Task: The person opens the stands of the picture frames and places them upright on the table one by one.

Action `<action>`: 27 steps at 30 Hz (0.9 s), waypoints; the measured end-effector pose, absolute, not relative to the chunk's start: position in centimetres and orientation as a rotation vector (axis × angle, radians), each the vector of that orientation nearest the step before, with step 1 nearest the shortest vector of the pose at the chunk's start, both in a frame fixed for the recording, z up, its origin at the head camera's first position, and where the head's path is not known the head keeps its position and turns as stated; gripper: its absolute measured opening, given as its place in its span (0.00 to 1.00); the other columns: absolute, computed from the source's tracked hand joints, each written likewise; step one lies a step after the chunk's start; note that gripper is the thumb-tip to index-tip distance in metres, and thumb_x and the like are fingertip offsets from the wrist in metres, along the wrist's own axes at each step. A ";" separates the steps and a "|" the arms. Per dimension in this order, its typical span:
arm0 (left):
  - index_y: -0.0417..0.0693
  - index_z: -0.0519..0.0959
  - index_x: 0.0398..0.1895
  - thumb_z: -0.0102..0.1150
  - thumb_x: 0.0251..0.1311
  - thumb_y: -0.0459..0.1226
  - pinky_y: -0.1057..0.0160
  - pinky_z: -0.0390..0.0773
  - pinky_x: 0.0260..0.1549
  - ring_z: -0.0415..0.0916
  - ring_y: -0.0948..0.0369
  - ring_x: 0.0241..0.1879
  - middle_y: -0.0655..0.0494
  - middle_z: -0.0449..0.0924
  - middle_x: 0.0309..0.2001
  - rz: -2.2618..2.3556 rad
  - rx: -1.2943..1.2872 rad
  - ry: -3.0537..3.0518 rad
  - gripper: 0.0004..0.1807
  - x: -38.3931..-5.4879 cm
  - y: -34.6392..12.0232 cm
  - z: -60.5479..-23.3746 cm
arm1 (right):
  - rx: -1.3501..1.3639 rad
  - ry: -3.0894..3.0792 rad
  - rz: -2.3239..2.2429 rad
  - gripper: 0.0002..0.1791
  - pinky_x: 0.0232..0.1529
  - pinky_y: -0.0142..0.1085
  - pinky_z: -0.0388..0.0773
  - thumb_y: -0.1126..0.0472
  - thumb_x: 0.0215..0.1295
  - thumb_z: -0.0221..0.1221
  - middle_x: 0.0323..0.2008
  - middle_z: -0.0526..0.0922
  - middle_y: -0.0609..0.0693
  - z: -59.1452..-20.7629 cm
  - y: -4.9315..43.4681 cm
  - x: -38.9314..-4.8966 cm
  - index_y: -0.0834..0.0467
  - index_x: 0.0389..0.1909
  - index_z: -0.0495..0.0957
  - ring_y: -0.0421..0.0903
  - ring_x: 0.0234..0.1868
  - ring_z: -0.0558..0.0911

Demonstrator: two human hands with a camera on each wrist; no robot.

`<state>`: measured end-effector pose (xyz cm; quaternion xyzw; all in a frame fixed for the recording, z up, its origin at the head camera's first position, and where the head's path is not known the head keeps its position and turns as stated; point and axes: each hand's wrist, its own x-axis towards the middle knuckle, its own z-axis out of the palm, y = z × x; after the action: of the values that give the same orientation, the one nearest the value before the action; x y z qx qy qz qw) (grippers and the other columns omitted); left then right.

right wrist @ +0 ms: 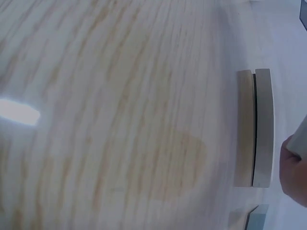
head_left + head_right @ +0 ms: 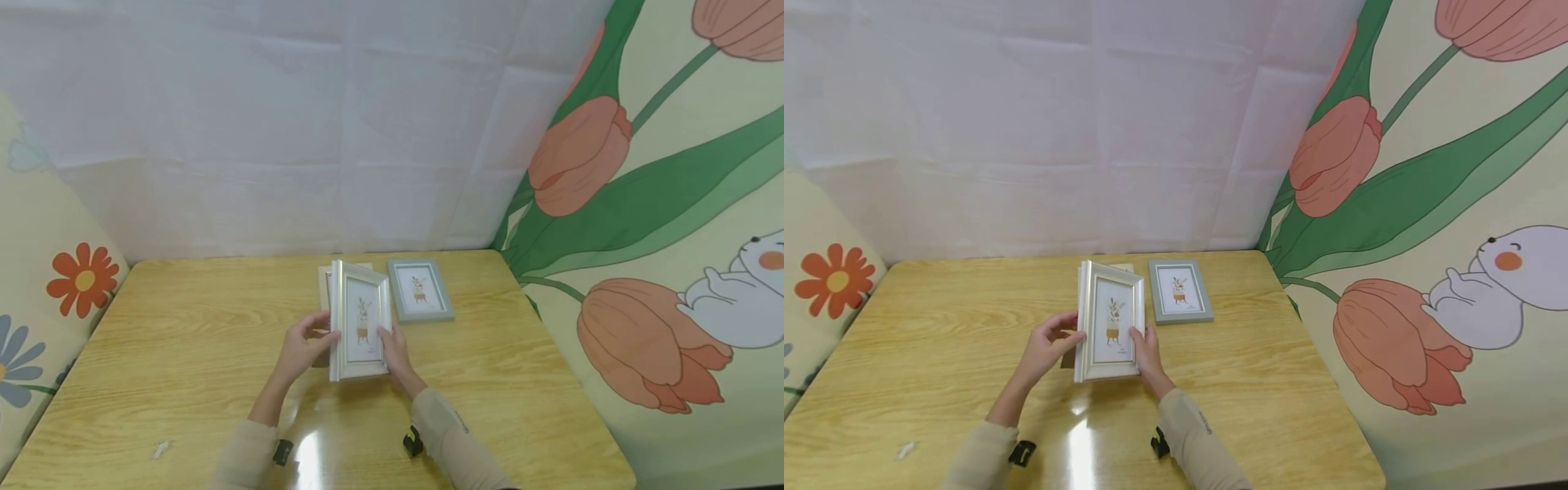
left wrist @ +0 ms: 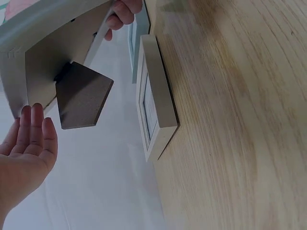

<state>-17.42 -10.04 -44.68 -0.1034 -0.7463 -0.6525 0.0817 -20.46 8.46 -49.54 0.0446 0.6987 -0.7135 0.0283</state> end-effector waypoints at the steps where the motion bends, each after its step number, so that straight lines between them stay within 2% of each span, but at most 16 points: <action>1: 0.30 0.72 0.47 0.62 0.47 0.26 0.65 0.76 0.35 0.73 0.59 0.36 0.41 0.77 0.37 -1.947 -0.301 -2.234 0.21 -17.6 -10.1 -44.9 | 0.137 2.153 -2.209 0.22 0.54 0.45 0.66 0.64 0.65 0.44 0.48 0.72 0.63 -49.6 8.5 -20.5 0.70 0.58 0.60 0.56 0.49 0.71; 5: 0.28 0.72 0.46 0.62 0.47 0.25 0.64 0.76 0.34 0.72 0.63 0.33 0.41 0.77 0.35 -1.922 -0.315 -2.228 0.20 -17.8 -10.1 -45.3 | 0.153 2.183 -2.214 0.22 0.53 0.44 0.67 0.63 0.66 0.45 0.48 0.72 0.61 -50.7 8.5 -21.0 0.68 0.58 0.59 0.54 0.49 0.71; 18: 0.32 0.72 0.49 0.61 0.50 0.29 0.66 0.77 0.33 0.75 0.59 0.32 0.40 0.76 0.38 -2.038 -0.164 -2.229 0.21 -17.6 -10.3 -45.5 | 0.156 2.376 -2.229 0.22 0.50 0.45 0.68 0.59 0.63 0.49 0.44 0.71 0.57 -51.8 8.6 -21.4 0.68 0.53 0.62 0.52 0.44 0.71; 27: 0.33 0.71 0.50 0.62 0.51 0.32 0.66 0.78 0.27 0.74 0.60 0.33 0.41 0.75 0.41 -2.022 -0.068 -2.271 0.22 -17.8 -10.5 -46.1 | 0.053 2.403 -2.261 0.19 0.46 0.41 0.72 0.62 0.63 0.50 0.42 0.72 0.58 -51.9 8.7 -21.5 0.67 0.52 0.62 0.49 0.41 0.73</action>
<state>-17.76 -10.45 -46.12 -0.0224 -0.7458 -0.6639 0.0499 -21.46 8.75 -51.90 0.0159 0.7259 -0.6830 -0.0793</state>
